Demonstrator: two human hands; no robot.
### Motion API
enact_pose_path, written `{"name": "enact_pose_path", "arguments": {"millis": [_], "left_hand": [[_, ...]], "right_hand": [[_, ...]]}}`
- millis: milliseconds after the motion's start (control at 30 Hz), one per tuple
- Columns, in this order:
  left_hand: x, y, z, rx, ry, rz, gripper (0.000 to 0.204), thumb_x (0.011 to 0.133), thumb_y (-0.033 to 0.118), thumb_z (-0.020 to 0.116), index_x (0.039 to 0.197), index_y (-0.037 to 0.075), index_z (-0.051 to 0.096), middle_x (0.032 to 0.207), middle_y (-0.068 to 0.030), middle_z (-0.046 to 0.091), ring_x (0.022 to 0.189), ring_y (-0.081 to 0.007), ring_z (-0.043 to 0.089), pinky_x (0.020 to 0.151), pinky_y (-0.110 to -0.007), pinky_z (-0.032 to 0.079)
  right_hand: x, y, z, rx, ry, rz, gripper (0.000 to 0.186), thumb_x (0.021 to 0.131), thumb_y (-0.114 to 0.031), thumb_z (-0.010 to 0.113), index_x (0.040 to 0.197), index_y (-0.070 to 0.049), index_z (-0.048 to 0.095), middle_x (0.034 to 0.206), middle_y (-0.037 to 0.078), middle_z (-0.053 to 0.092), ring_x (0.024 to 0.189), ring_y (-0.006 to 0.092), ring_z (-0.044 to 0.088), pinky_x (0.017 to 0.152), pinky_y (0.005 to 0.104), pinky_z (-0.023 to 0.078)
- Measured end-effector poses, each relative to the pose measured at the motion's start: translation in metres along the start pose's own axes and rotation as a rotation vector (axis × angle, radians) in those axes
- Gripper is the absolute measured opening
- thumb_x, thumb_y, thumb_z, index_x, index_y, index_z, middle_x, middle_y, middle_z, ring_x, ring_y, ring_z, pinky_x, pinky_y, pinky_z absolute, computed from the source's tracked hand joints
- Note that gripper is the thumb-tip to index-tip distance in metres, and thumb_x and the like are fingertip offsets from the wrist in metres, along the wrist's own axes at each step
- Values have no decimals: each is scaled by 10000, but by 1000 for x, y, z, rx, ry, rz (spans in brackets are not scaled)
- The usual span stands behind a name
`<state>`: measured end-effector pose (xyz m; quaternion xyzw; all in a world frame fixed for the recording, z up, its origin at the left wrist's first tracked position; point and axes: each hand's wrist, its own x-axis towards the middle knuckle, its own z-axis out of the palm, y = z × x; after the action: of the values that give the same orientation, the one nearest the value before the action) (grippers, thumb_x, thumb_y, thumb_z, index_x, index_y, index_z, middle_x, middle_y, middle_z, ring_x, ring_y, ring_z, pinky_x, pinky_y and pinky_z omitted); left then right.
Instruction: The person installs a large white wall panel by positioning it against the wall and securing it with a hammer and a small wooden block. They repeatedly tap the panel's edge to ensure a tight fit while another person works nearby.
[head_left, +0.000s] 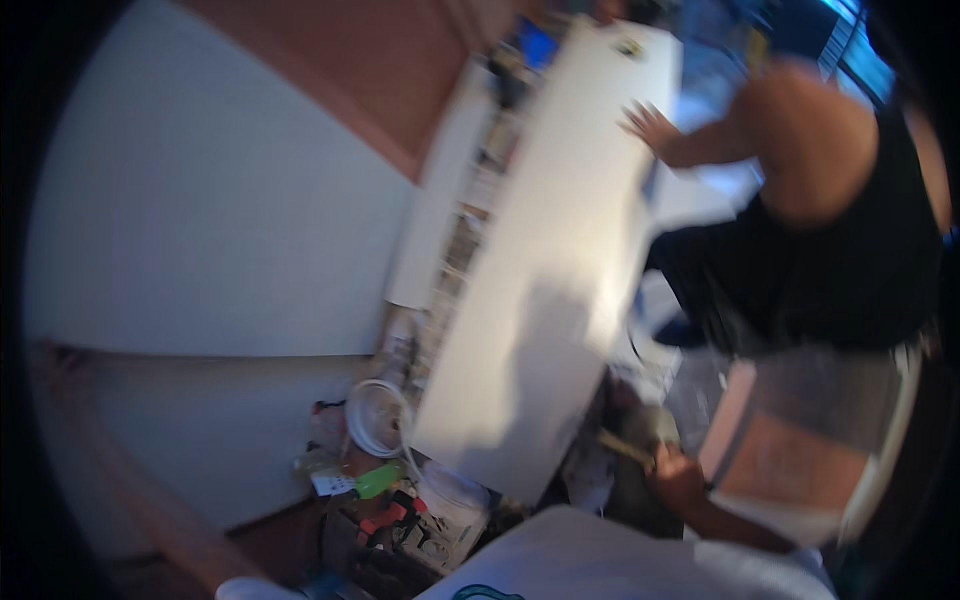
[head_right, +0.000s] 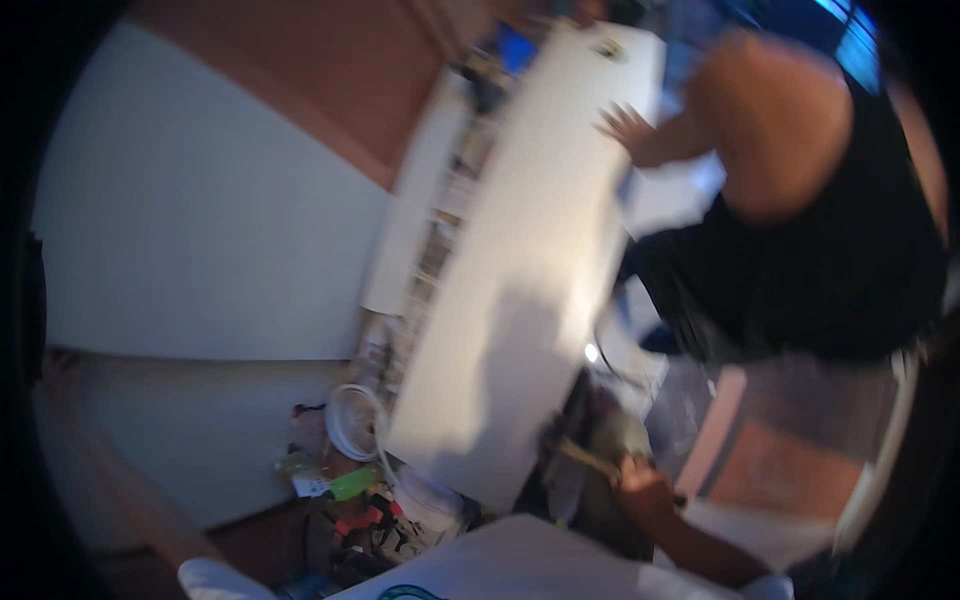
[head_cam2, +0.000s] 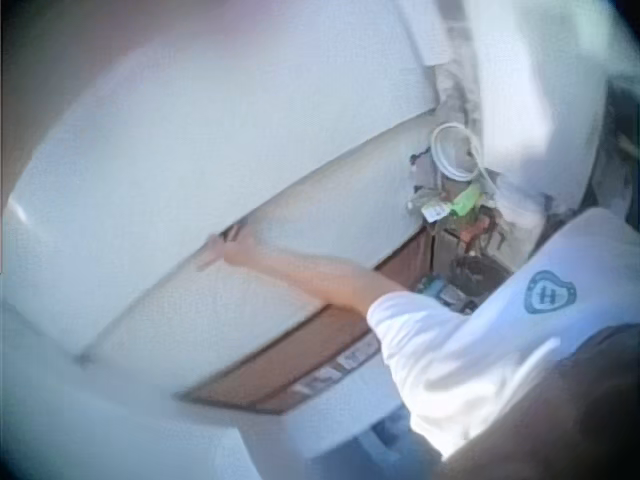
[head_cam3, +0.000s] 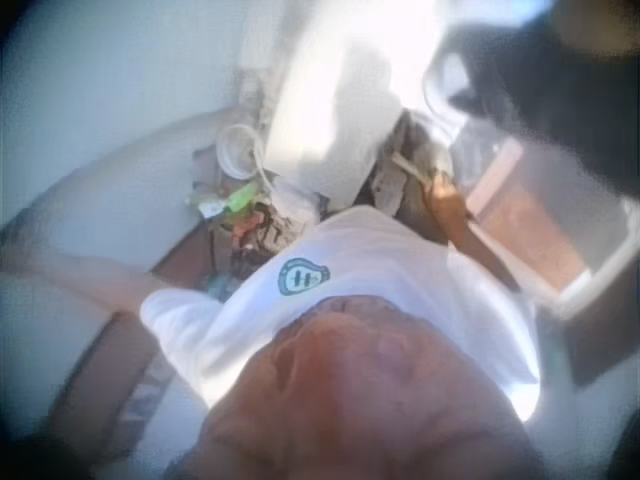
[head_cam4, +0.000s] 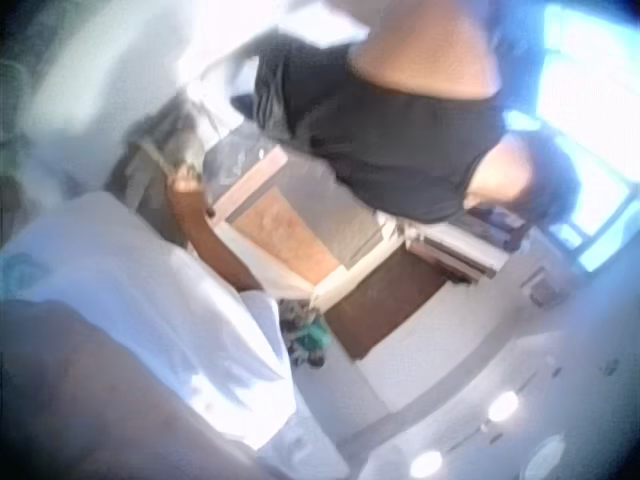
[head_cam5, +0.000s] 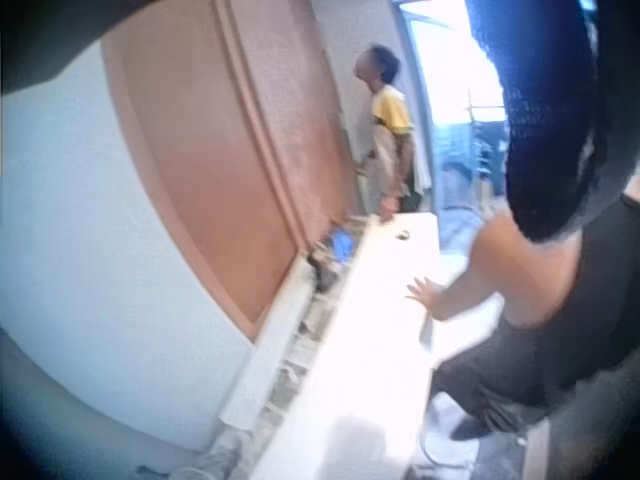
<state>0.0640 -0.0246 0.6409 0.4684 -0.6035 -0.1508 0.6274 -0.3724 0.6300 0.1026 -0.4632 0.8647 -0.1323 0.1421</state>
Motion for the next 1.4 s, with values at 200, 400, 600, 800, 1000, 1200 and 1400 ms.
{"name": "enact_pose_path", "arguments": {"millis": [200, 400, 600, 800, 1000, 1200, 1400], "left_hand": [[-56, -10, 49, 41, 98, -176, 397, 941, 431, 713, 1211, 142, 688, 893, -2, 663, 647, -143, 643, 495, -287, 500], [-75, 29, 46, -170, 83, -244, 429, 871, 363, 831, 1130, 54, 685, 880, -11, 646, 585, -99, 543, 538, -283, 520], [-82, 47, 55, -245, 69, -374, 427, 882, 343, 821, 1152, 39, 694, 898, -10, 656, 613, -94, 557, 557, -290, 520], [-88, 49, 62, -276, 187, -483, 379, 889, 304, 815, 1156, 61, 698, 872, -3, 661, 611, -91, 557, 529, -281, 501], [-84, 42, 62, -259, 233, -422, 300, 889, 270, 806, 1038, 35, 694, 817, -2, 657, 607, -101, 581, 511, -281, 497], [-89, 88, 71, -163, 196, -374, 299, 870, 232, 786, 1014, -7, 679, 751, -64, 657, 656, -178, 645, 574, -355, 537], [-52, 115, 63, 83, 508, -238, 421, 891, 273, 743, 1132, -48, 614, 998, -140, 660, 947, -215, 662, 821, -403, 539]], "right_hand": [[33, 10, -55, 222, -505, 311, 385, 979, -430, 546, 1238, -147, 561, 1094, 228, 694, 991, 496, 654, 861, 574, 509], [89, -15, -152, 288, -625, 87, 381, 960, -421, 585, 1201, -125, 590, 1047, 218, 698, 952, 462, 663, 833, 554, 516], [127, -46, -242, 223, -659, -15, 380, 941, -412, 625, 1164, -104, 619, 999, 208, 703, 913, 428, 673, 804, 534, 524], [129, -69, -299, 159, -665, -64, 380, 923, -403, 664, 1126, -83, 647, 952, 199, 707, 874, 394, 683, 776, 514, 532], [115, -89, -328, 132, -638, -76, 381, 904, -393, 704, 1089, -61, 676, 904, 189, 711, 834, 361, 693, 747, 494, 539], [96, -98, -343, 126, -596, -47, 384, 886, -384, 743, 1052, -40, 704, 857, 179, 716, 795, 327, 703, 719, 474, 547], [79, -101, -360, 137, -558, -4, 389, 867, -375, 783, 1014, -19, 733, 809, 170, 720, 756, 293, 713, 691, 454, 555]]}}
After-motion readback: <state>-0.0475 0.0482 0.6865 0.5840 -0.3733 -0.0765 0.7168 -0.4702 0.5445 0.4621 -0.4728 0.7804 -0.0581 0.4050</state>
